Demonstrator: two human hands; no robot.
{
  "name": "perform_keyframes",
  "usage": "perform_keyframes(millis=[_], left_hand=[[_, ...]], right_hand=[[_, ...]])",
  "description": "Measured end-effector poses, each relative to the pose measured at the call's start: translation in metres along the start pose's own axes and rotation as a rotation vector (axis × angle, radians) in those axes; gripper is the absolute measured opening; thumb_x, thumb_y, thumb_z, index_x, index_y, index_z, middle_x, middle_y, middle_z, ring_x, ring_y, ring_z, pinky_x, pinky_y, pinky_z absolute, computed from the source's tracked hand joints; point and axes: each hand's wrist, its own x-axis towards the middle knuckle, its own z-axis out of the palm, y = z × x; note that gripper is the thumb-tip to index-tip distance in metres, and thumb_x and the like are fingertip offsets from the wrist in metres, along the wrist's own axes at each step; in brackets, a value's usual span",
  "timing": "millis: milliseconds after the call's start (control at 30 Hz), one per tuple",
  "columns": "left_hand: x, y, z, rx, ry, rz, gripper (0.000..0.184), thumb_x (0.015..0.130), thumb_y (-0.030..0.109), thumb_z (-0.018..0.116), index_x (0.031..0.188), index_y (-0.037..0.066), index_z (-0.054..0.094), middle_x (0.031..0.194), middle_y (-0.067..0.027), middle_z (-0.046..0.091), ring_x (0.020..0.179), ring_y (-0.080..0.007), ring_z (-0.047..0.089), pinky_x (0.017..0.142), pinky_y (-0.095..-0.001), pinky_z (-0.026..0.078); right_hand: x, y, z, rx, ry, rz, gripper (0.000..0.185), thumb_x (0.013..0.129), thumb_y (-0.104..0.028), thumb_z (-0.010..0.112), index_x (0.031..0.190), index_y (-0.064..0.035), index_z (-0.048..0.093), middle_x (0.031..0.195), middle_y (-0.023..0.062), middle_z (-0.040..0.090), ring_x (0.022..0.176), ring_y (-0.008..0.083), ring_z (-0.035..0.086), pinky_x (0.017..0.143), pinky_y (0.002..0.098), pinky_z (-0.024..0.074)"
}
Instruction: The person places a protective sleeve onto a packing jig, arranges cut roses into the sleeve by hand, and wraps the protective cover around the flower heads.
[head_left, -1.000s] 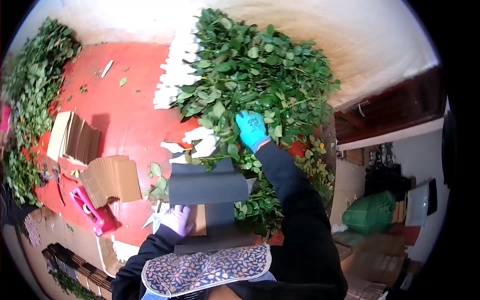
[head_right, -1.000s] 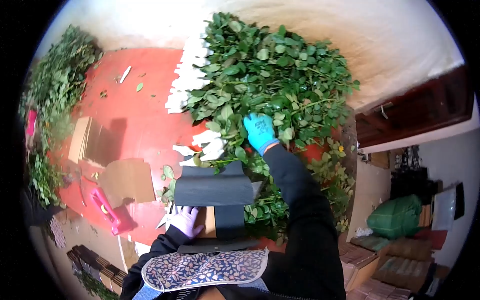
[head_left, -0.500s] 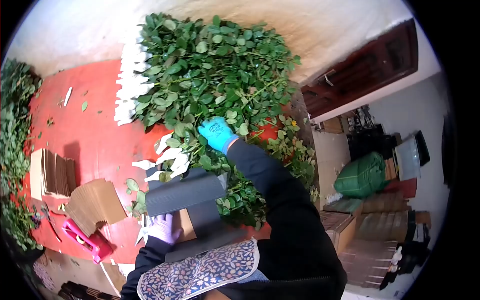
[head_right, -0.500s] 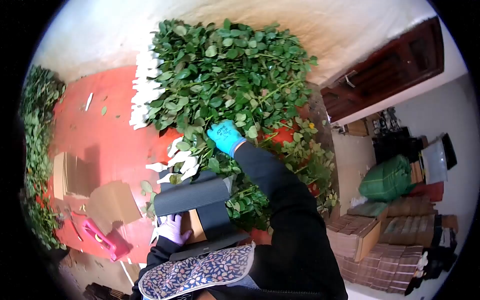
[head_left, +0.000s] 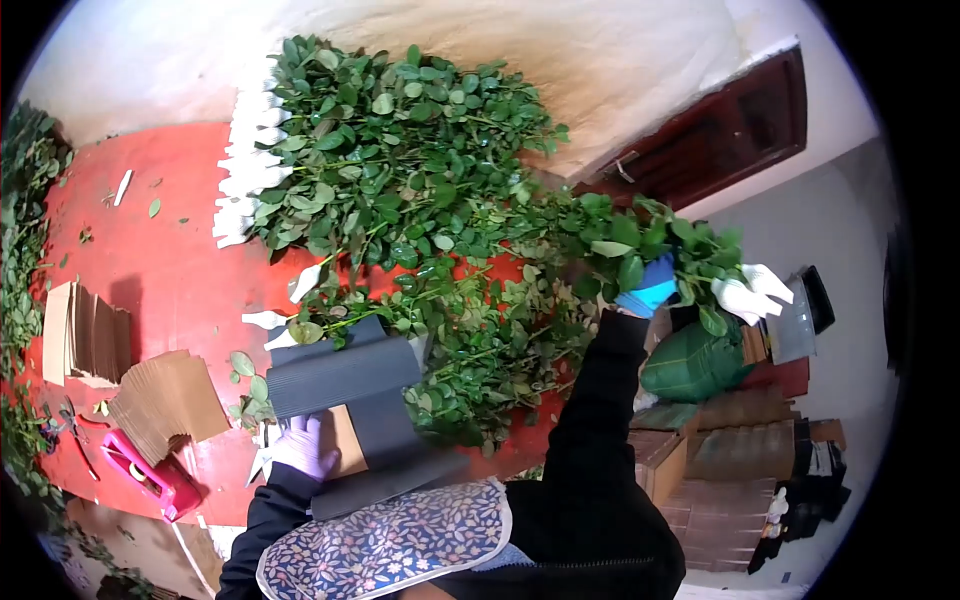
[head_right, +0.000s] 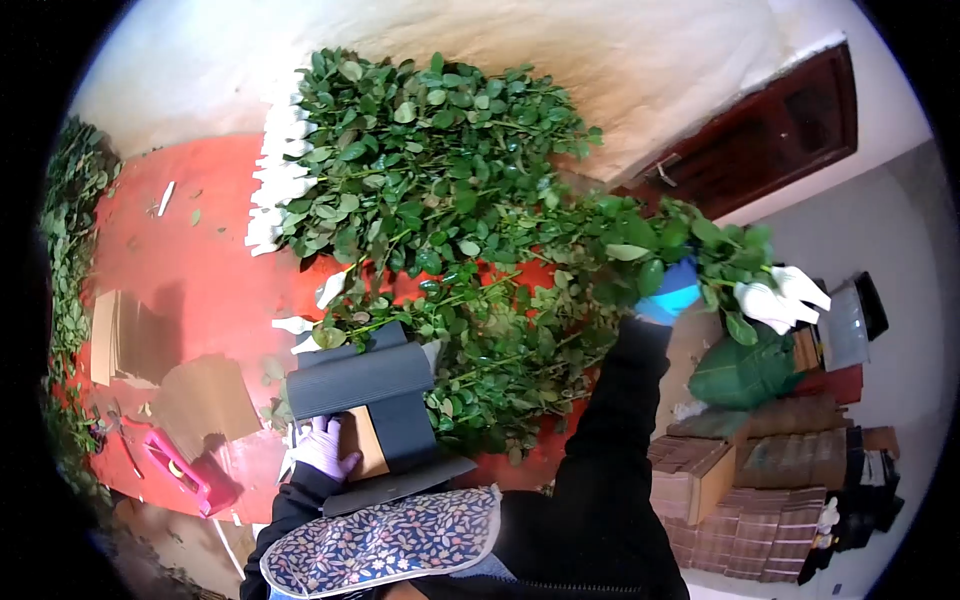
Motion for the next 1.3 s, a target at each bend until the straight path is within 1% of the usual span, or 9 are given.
perform_keyframes(millis=[133,267,333,633,833,900,1000,1067,1300], left_hand=[[0.001,-0.005,0.01,0.011,0.013,0.011,0.068,0.069,0.036,0.077,0.122,0.003,0.051,0.131,-0.0208,0.043,0.105,-0.0407,0.056,0.085,-0.0483,0.049],[0.0,-0.007,0.011,0.09,0.064,0.066,0.071,0.07,0.036,0.077,0.125,0.002,0.051,0.132,-0.0206,0.043,0.106,-0.0406,0.056,0.089,-0.0486,0.047],[-0.001,0.002,-0.001,0.012,-0.041,-0.003,0.074,0.071,0.034,0.076,0.131,0.002,0.047,0.134,-0.0202,0.042,0.118,-0.0396,0.05,0.098,-0.0477,0.043],[-0.003,-0.001,0.005,0.063,0.016,-0.012,0.067,0.072,0.038,0.073,0.128,0.008,0.051,0.132,-0.0167,0.046,0.116,-0.0395,0.049,0.097,-0.0529,0.038],[-0.002,0.0,0.006,0.083,-0.003,-0.016,0.074,0.073,0.042,0.072,0.134,0.008,0.048,0.136,-0.0169,0.044,0.124,-0.0399,0.043,0.104,-0.0539,0.032],[-0.003,0.001,0.009,0.202,0.056,0.005,0.076,0.069,0.043,0.075,0.131,0.006,0.049,0.133,-0.0194,0.045,0.117,-0.0409,0.047,0.099,-0.0528,0.038],[0.004,-0.013,0.019,0.051,-0.058,-0.029,0.08,0.072,0.046,0.072,0.136,0.005,0.045,0.137,-0.0222,0.042,0.124,-0.0434,0.042,0.104,-0.0565,0.033],[0.002,-0.014,0.02,0.039,0.012,0.048,0.076,0.073,0.043,0.073,0.13,0.0,0.047,0.134,-0.0245,0.044,0.118,-0.0462,0.046,0.099,-0.0523,0.04],[0.002,-0.002,0.011,0.028,0.025,0.088,0.073,0.075,0.037,0.074,0.13,-0.002,0.046,0.134,-0.026,0.045,0.115,-0.046,0.05,0.094,-0.0504,0.045]], right_hand=[[-0.016,0.074,-0.014,-0.452,-0.081,-0.099,0.028,0.086,-0.025,0.061,0.104,-0.0045,0.069,0.103,0.0089,0.07,0.094,0.0265,0.065,0.081,0.0345,0.0505],[-0.025,0.091,-0.011,-0.292,0.065,-0.05,0.03,0.082,-0.028,0.065,0.102,-0.0062,0.069,0.1,0.0112,0.069,0.083,0.0276,0.066,0.069,0.0363,0.0519],[-0.014,0.063,-0.019,-0.203,0.064,-0.048,0.027,0.081,-0.026,0.065,0.099,-0.0068,0.068,0.098,0.0111,0.069,0.081,0.0276,0.065,0.067,0.0368,0.0509],[0.069,-0.108,-0.057,0.232,-0.019,-0.148,0.013,0.074,-0.015,0.063,0.085,-0.0092,0.065,0.087,0.0108,0.066,0.071,0.0273,0.062,0.061,0.0388,0.0468],[0.074,-0.223,-0.079,0.391,-0.359,-0.47,0.007,0.069,-0.009,0.062,0.076,-0.0109,0.063,0.079,0.0106,0.064,0.064,0.0271,0.06,0.057,0.0402,0.044],[0.037,-0.254,-0.054,0.309,-0.545,-0.783,0.008,0.071,-0.009,0.061,0.077,-0.0122,0.065,0.073,0.0091,0.063,0.064,0.0276,0.062,0.054,0.0411,0.0433],[-0.052,-0.28,0.026,0.457,-0.763,-0.865,0.006,0.076,-0.012,0.06,0.076,-0.0122,0.066,0.071,0.008,0.065,0.066,0.0266,0.065,0.055,0.0426,0.0459],[-0.088,-0.292,0.055,0.431,-0.892,-0.955,0.013,0.077,-0.013,0.06,0.088,-0.0122,0.067,0.076,0.0078,0.065,0.071,0.0251,0.066,0.06,0.0416,0.0467],[-0.131,-0.335,0.123,0.685,-0.995,-0.72,0.022,0.077,-0.014,0.058,0.095,-0.0068,0.068,0.089,0.0131,0.069,0.082,0.0327,0.067,0.071,0.0452,0.0517]])
